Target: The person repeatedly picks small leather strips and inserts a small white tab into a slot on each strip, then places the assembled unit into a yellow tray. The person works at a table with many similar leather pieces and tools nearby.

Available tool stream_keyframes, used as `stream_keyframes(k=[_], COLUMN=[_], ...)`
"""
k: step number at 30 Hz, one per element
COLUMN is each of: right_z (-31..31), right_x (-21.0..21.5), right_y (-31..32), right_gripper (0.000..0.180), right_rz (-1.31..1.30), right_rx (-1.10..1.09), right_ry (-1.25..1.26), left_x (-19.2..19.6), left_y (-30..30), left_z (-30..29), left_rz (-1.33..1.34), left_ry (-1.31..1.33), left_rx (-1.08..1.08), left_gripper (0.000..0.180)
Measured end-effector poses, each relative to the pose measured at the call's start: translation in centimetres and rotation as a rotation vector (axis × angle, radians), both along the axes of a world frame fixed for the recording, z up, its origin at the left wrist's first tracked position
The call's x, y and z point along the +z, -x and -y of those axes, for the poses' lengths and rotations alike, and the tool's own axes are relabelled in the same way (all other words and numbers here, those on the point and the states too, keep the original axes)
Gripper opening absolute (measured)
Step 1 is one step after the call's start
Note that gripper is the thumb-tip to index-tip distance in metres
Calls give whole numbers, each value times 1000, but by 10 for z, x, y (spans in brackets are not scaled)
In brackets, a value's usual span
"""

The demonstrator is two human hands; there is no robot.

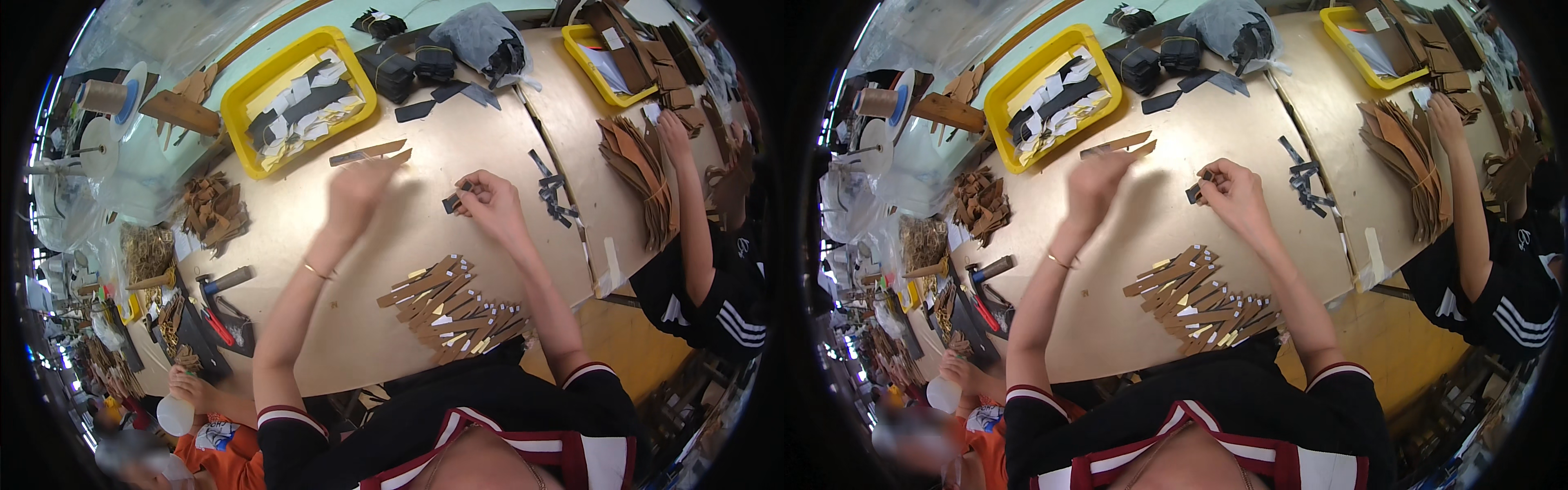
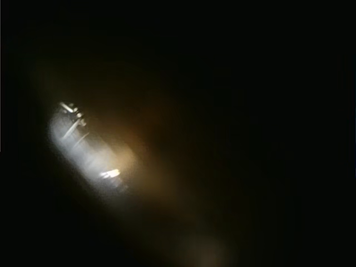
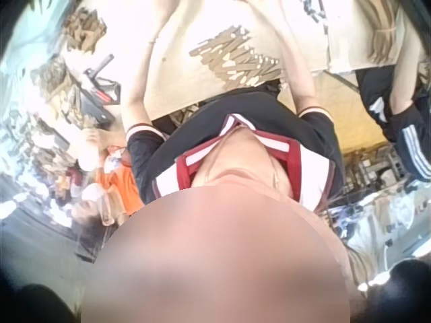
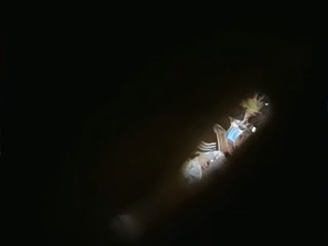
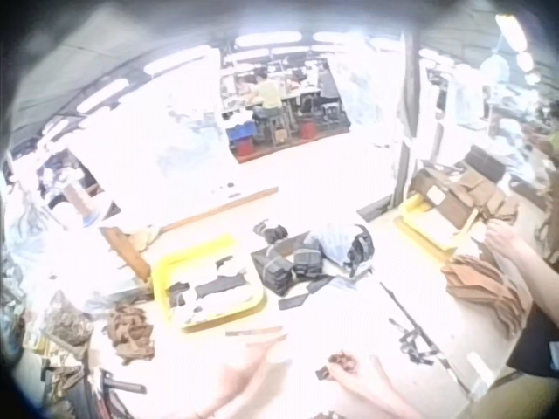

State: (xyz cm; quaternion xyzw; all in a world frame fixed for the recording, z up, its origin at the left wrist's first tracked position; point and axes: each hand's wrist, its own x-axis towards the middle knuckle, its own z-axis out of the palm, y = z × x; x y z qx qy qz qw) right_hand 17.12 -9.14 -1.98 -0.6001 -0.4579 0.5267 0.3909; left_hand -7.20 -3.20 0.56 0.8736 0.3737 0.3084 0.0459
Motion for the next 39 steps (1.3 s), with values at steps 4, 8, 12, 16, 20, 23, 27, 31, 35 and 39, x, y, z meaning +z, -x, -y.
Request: stream_keyframes(k=[4,8,12,16,20,23,27,31,35,39], right_z=[-1,-3,-4,-5,-6,-7,-7,-6,-2,3], right_x=[-4,-6,-6,-5,-5,-4,-3,-3,-6,-7], right_y=[-4,-5,-6,-8,-9,-9,-11,-11,-11,-8], right_gripper=[15,15,15,16,15,14,17,18,19,21], right_rz=[-66,-99,-104,-120,-141,-162,-152,-169,-197,-2], right_rx=[20,22,23,42,23,8,43,15,-13,92], right_ry=[18,32,57,56,68,78,109,99,82,-59], left_x=[-32,-40,-37,-36,-34,-32,-28,-27,-29,-31], left_y=[-33,-25,-19,-25,-26,-26,-26,-27,-26,-27], left_z=[33,31,30,25,17,14,11,6,5,9], left_rz=[-49,-125,-120,-31,-77,-123,-182,-247,-258,-216], left_ry=[-92,45,148,47,29,91,156,205,195,205], left_rx=[-292,-347,-368,-421,-440,-440,-459,-479,-471,-443], left_gripper=[26,31,31,30,30,29,28,29,29,27])
